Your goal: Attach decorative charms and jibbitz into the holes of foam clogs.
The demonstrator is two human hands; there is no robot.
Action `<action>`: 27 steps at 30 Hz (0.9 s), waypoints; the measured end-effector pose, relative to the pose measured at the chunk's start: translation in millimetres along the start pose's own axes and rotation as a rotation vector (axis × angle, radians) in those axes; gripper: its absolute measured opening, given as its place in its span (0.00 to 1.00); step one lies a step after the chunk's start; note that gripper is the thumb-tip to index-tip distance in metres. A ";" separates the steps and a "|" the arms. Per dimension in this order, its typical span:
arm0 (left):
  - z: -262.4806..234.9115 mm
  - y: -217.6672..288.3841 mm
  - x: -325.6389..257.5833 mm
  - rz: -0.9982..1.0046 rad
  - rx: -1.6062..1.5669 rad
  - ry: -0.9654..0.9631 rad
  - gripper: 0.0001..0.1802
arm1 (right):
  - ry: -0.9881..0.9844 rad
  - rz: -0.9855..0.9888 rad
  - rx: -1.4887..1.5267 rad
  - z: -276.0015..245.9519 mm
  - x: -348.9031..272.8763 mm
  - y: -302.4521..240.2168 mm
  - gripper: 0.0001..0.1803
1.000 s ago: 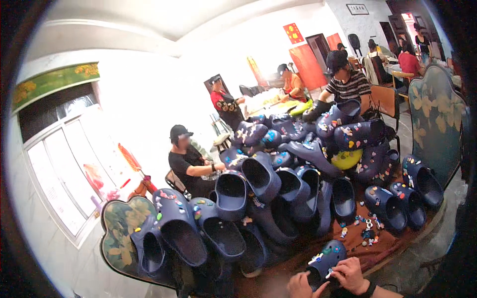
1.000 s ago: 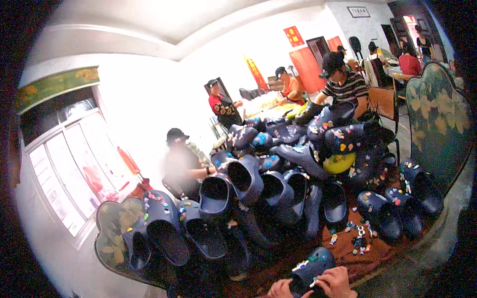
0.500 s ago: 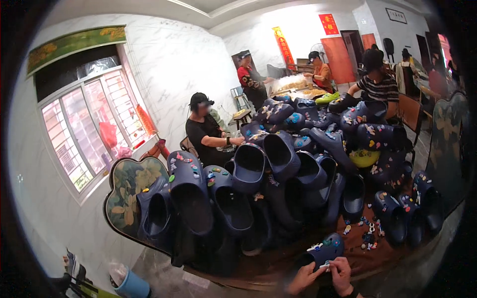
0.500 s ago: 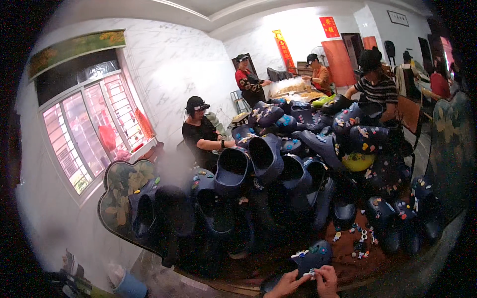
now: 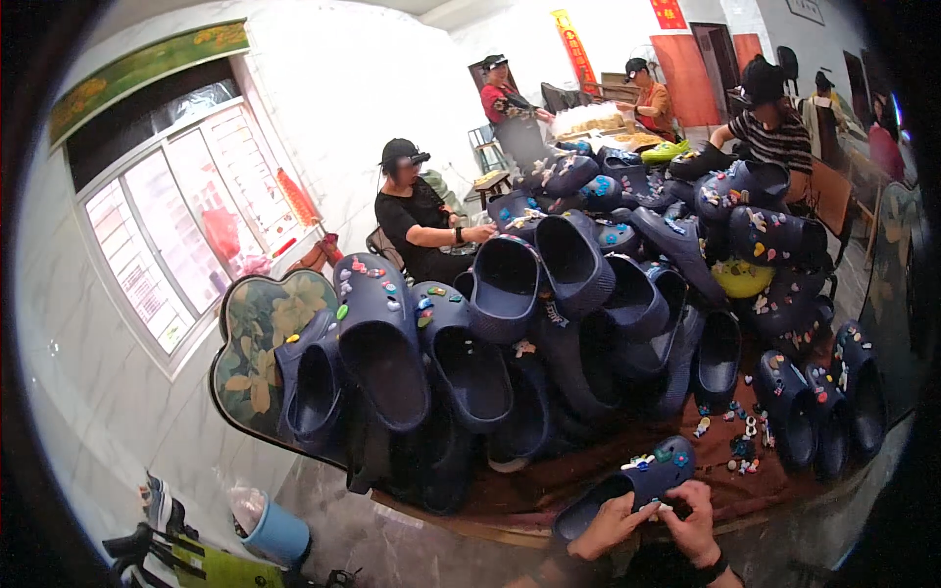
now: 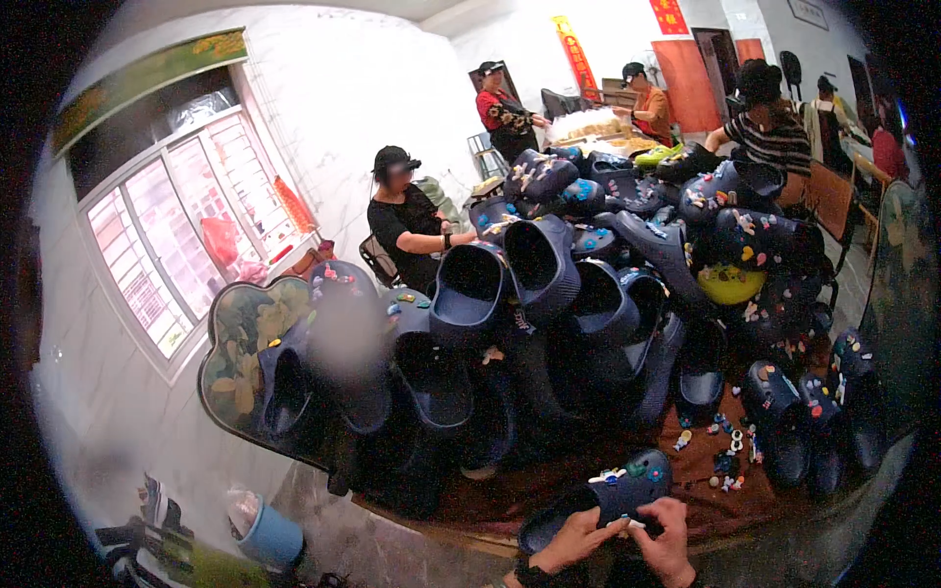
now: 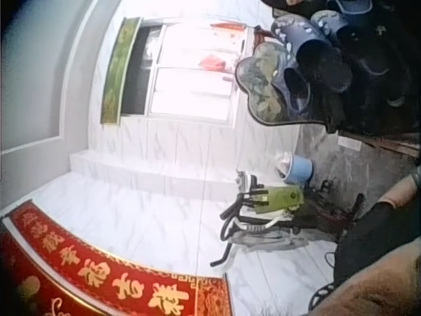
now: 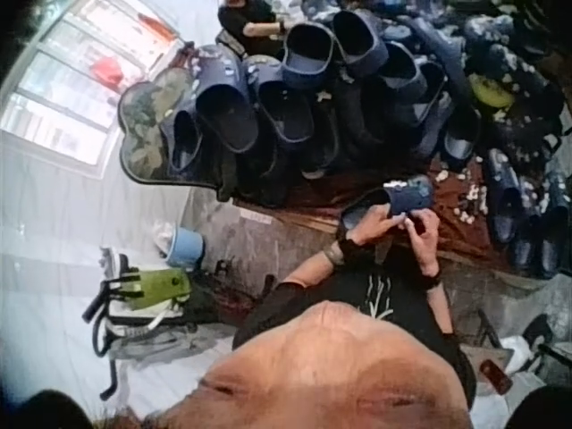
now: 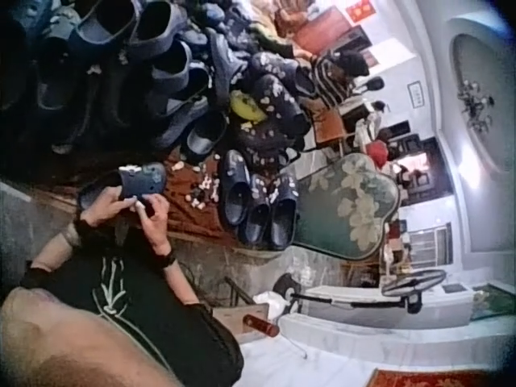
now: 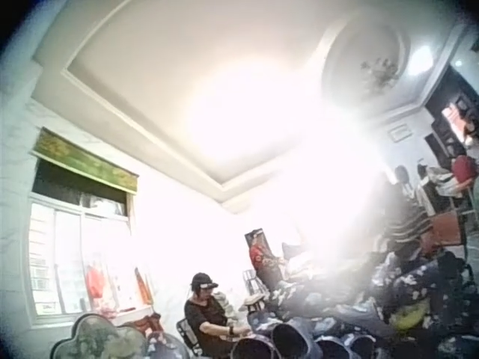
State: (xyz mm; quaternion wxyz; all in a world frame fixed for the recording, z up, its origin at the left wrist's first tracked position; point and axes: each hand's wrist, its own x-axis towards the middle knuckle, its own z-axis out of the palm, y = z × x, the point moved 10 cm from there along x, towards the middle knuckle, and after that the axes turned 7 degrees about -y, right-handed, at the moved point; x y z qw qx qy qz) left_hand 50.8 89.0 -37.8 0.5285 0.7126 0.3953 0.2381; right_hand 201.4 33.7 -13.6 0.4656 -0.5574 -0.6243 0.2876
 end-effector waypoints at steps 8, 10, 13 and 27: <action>-2.0 23.0 -3.4 0.092 0.207 0.003 0.20 | -0.052 0.146 0.057 8.7 2.8 29.6 0.48; -5.1 18.9 -2.2 0.063 0.051 0.045 0.20 | -0.060 0.133 0.032 11.8 3.0 33.8 0.47; 0.7 11.7 -4.0 0.038 -0.042 0.031 0.21 | -0.031 0.135 0.017 16.2 -0.1 37.6 0.45; -2.6 3.4 -0.7 0.010 0.055 0.026 0.25 | -0.028 -0.088 -0.222 -2.4 7.4 -22.8 0.17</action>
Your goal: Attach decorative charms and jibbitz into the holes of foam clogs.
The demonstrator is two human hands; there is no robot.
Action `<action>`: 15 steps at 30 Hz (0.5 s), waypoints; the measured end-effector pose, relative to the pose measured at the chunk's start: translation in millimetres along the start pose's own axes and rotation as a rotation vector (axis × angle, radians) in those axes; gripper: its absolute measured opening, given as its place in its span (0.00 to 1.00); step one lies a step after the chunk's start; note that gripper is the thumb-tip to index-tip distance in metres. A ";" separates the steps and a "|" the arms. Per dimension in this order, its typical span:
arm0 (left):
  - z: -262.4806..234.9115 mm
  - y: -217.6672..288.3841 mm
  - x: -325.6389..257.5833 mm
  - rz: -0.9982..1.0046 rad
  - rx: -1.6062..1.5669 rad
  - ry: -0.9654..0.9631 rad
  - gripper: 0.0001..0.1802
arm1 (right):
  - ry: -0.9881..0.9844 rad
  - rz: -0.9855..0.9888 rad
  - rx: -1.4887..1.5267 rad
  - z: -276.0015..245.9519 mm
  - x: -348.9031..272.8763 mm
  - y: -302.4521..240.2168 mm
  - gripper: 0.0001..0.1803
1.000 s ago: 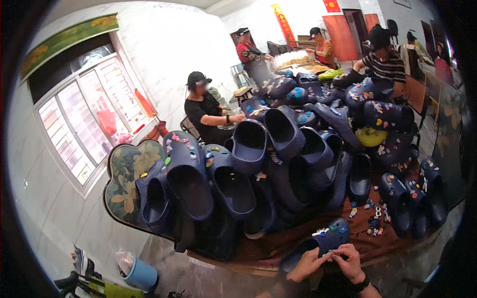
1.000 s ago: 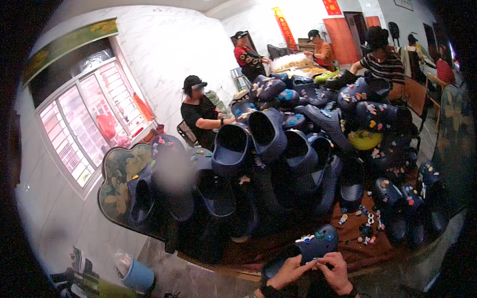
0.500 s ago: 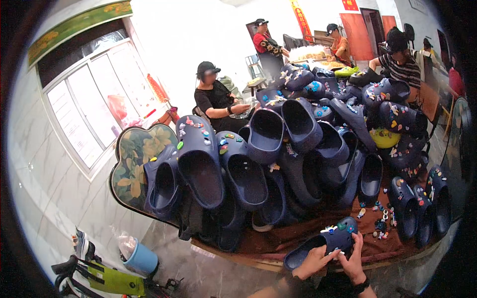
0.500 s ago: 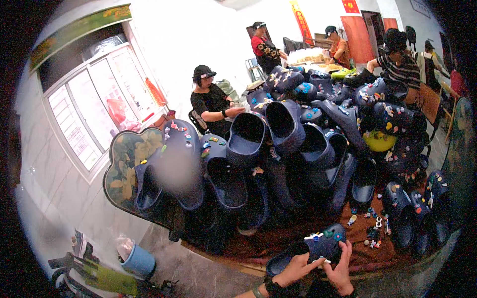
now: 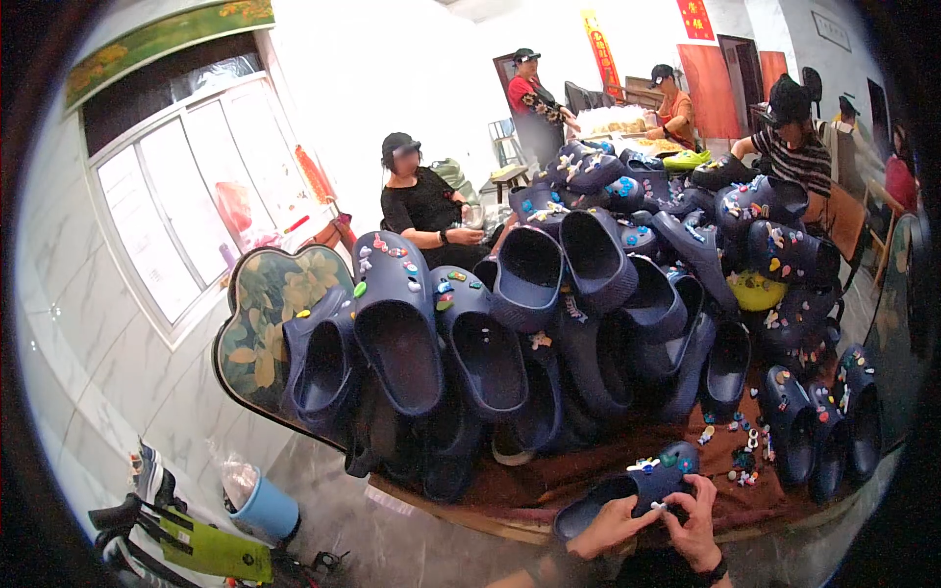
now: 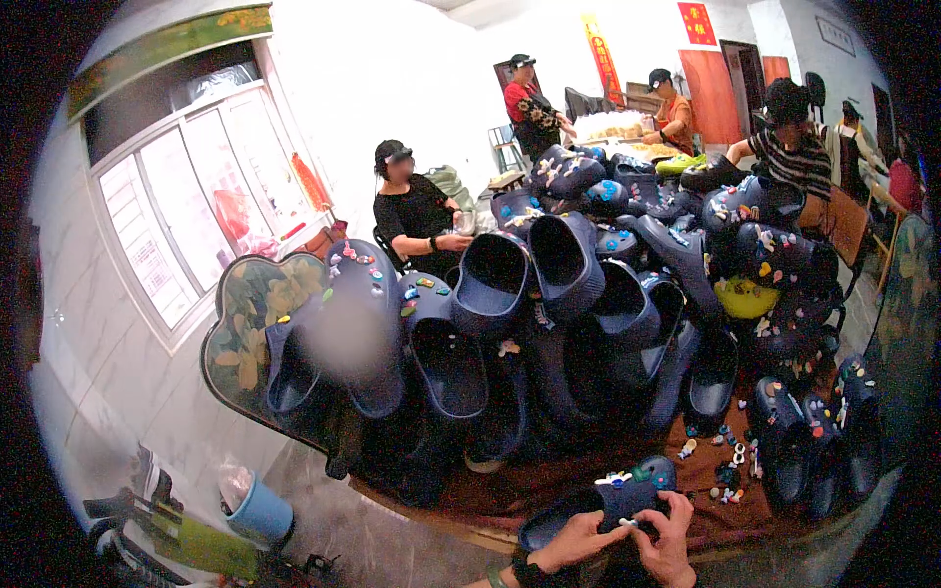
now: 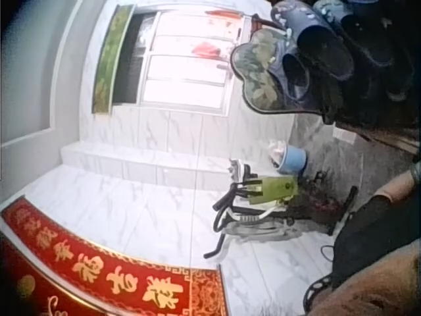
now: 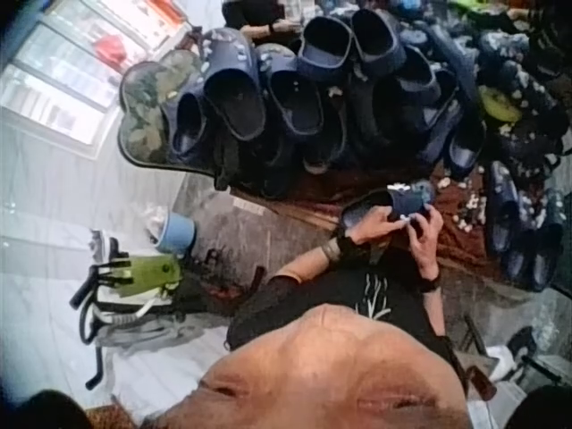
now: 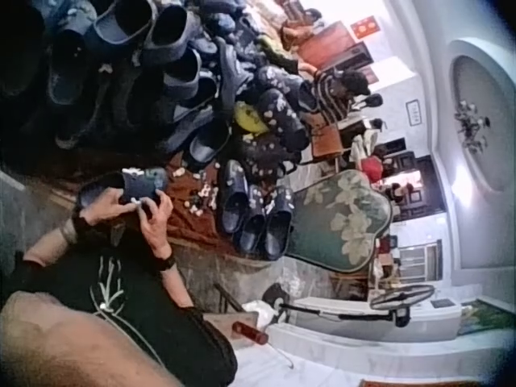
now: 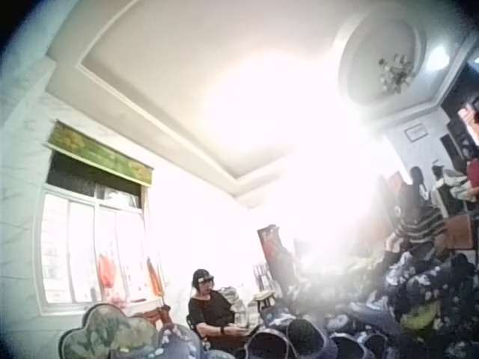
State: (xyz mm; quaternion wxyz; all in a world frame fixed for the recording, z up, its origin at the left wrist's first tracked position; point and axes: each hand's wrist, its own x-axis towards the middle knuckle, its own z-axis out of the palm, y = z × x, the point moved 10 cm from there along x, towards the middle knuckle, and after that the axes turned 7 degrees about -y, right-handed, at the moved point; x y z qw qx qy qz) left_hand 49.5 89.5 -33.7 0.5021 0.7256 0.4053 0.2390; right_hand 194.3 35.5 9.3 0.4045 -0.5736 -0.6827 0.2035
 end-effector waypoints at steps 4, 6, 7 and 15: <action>-1.4 11.8 -1.6 -0.033 0.066 -0.076 0.24 | -0.037 -0.025 0.009 -0.2 3.5 2.1 0.19; -1.9 10.9 -0.5 -0.044 0.086 -0.075 0.24 | -0.023 0.012 0.033 -0.8 5.8 6.4 0.19; -1.9 6.0 -0.7 -0.072 0.097 -0.067 0.25 | -0.026 0.067 0.066 -0.3 7.0 11.6 0.19; 6.3 -11.0 5.4 -0.004 0.177 -0.049 0.21 | 0.010 0.000 0.040 -11.3 12.4 0.5 0.15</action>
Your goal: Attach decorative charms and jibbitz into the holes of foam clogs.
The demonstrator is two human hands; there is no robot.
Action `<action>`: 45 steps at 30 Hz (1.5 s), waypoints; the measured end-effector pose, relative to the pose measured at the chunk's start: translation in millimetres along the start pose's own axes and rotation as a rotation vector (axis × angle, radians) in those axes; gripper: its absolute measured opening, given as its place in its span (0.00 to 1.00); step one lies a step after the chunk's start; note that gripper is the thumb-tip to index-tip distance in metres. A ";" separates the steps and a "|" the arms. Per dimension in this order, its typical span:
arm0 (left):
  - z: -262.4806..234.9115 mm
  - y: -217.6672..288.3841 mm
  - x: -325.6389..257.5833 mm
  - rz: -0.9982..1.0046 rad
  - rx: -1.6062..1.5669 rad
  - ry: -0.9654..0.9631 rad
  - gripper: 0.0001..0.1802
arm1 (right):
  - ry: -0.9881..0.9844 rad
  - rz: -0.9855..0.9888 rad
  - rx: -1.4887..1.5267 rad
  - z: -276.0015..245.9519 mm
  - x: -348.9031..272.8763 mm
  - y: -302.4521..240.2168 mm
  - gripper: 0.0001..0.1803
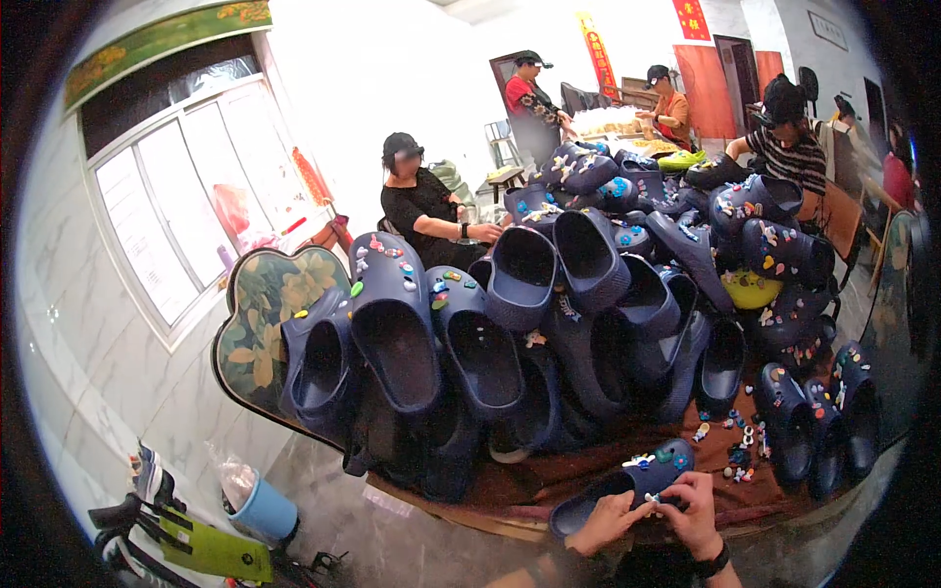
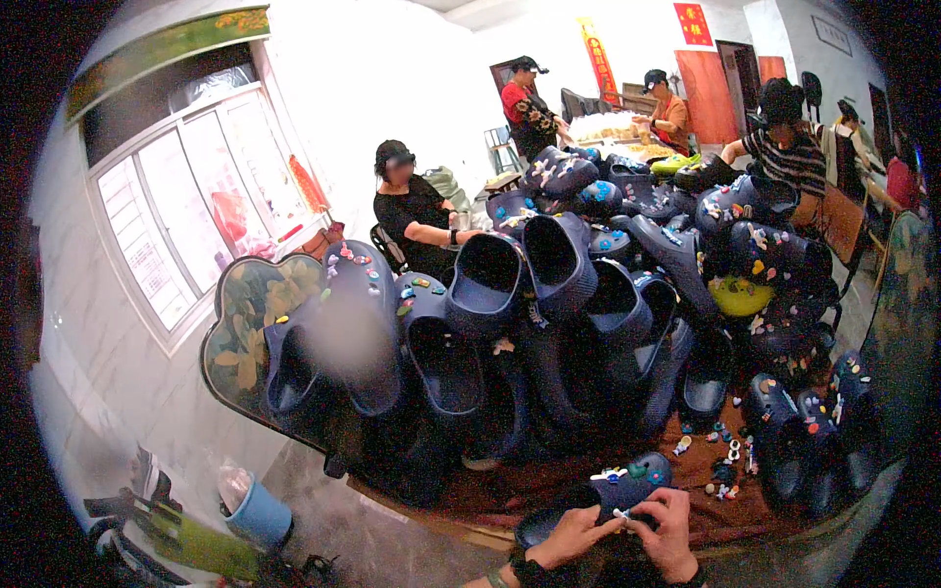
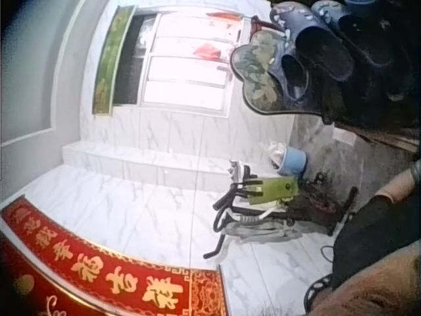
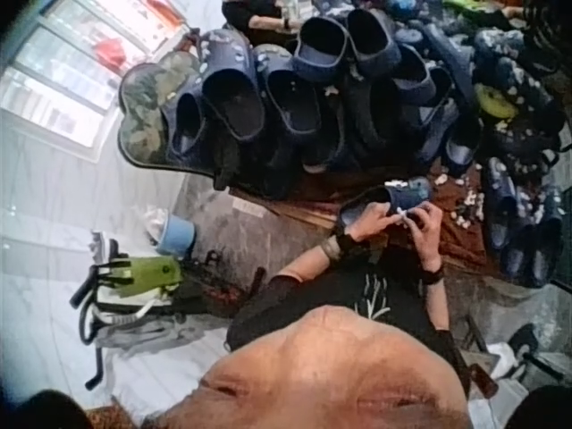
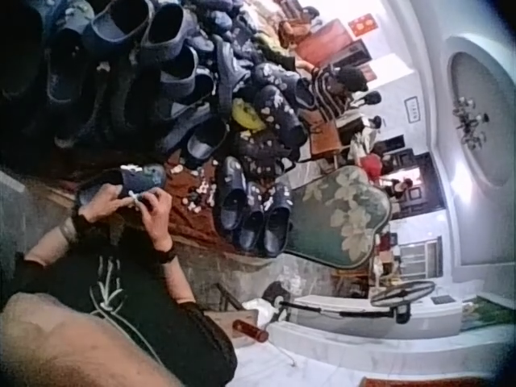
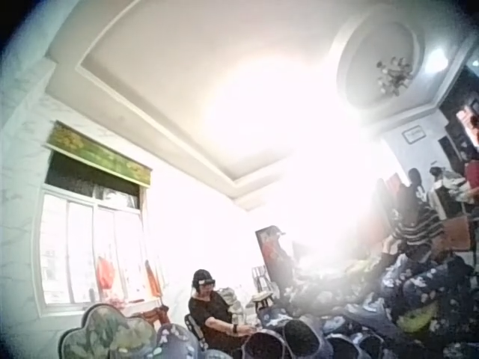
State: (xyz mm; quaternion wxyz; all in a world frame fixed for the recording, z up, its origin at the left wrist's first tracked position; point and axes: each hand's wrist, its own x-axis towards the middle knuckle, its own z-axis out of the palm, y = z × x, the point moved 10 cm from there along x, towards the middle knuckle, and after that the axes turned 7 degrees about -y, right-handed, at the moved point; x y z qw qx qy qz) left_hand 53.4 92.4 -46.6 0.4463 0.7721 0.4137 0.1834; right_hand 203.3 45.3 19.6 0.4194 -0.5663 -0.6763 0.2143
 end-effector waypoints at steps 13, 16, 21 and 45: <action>-11.5 24.5 -4.7 0.168 0.063 0.155 0.25 | 0.006 -0.380 -0.571 37.5 -44.7 -44.8 0.25; -3.6 16.9 -0.7 0.116 0.024 0.134 0.24 | -0.066 -0.401 -0.759 58.4 -43.4 -39.6 0.23; -21.8 27.4 -9.7 0.124 0.070 0.279 0.25 | -0.036 -0.436 -0.858 76.1 -37.2 -37.7 0.27; -80.6 91.1 -64.2 0.277 0.494 0.471 0.42 | 0.156 -0.037 -0.293 -47.3 -48.5 12.9 0.12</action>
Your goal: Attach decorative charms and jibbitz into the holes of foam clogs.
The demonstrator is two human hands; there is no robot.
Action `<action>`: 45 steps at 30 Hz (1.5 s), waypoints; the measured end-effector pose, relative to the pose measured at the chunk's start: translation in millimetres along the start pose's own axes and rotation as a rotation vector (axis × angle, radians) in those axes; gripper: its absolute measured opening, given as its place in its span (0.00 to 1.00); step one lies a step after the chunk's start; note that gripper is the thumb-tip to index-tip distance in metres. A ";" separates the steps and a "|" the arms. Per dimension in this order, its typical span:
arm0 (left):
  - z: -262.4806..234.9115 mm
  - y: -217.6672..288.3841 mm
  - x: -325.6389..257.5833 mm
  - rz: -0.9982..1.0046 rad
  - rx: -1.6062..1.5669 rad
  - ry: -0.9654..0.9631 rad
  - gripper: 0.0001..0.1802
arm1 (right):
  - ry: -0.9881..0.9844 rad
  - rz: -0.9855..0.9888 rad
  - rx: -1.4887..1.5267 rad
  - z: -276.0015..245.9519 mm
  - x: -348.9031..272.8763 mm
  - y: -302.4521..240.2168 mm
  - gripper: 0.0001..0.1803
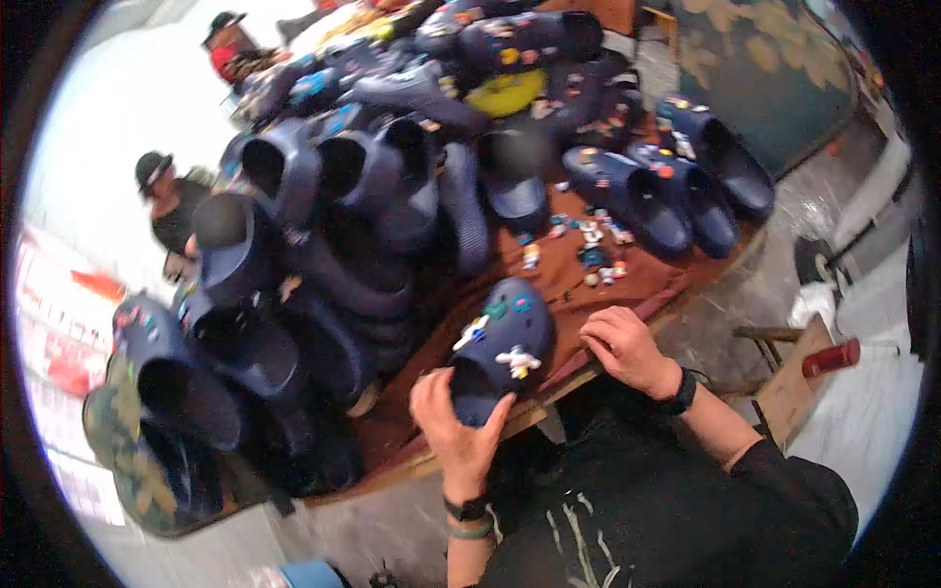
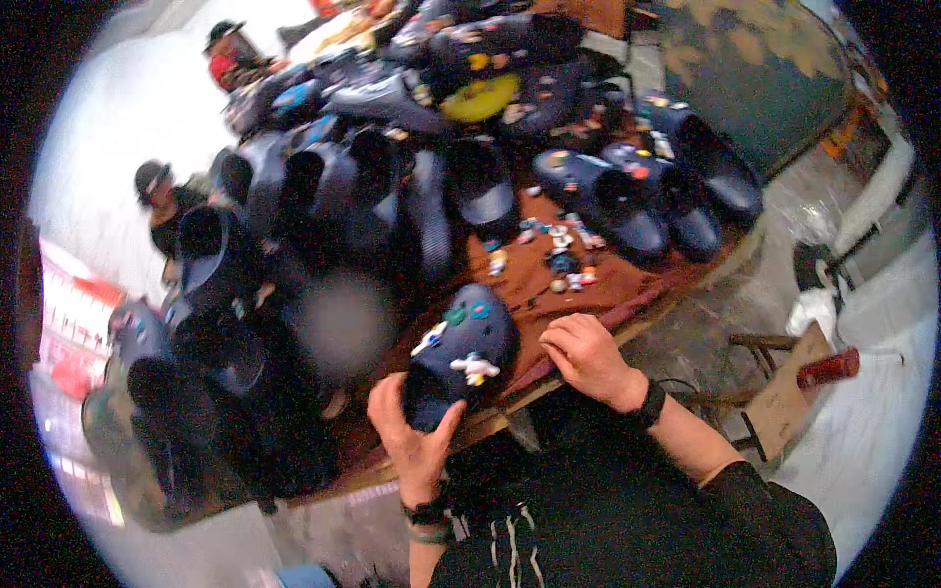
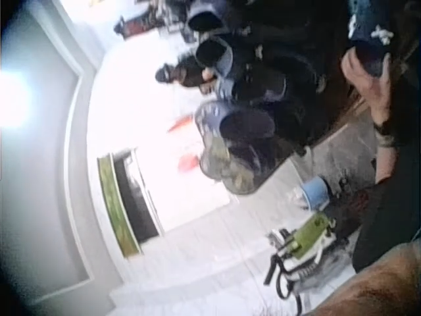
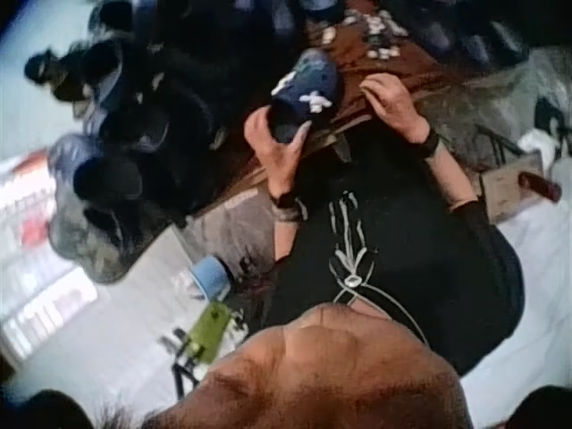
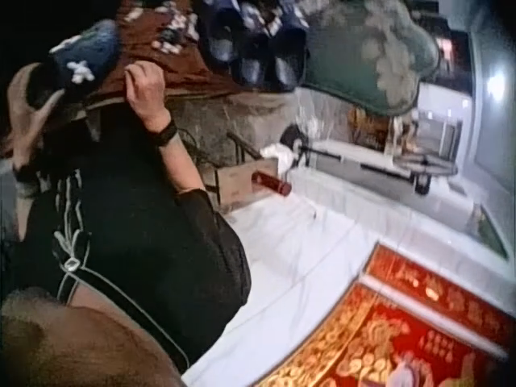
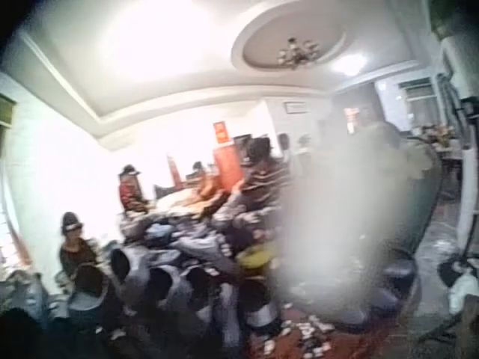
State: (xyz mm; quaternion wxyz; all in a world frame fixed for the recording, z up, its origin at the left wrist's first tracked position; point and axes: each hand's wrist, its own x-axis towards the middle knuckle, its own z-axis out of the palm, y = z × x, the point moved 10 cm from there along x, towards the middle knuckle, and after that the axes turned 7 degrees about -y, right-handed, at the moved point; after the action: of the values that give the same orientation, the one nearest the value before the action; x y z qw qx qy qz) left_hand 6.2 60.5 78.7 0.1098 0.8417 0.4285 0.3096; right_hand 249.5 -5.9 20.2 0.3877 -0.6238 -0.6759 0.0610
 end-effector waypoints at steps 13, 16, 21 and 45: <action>53.8 -27.0 -8.8 -0.094 0.169 -0.225 0.66 | -0.054 0.088 -0.421 17.9 39.0 63.2 0.13; 52.1 -23.1 -6.0 -0.077 0.177 -0.227 0.65 | -0.111 0.158 -0.327 14.9 43.2 65.6 0.10; 54.4 -23.7 -5.8 -0.102 0.165 -0.245 0.64 | 0.117 0.006 0.097 11.2 42.5 5.2 0.09; 48.7 -21.9 -10.3 -0.058 0.077 -0.243 0.58 | -0.093 -0.168 -0.405 53.6 44.6 -62.1 0.20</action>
State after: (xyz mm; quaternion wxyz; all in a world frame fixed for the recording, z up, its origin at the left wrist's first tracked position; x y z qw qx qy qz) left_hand 17.3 69.6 26.3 0.1372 0.8640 0.4477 0.1853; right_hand 171.4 42.0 38.3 0.2265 -0.6270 -0.7411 -0.0797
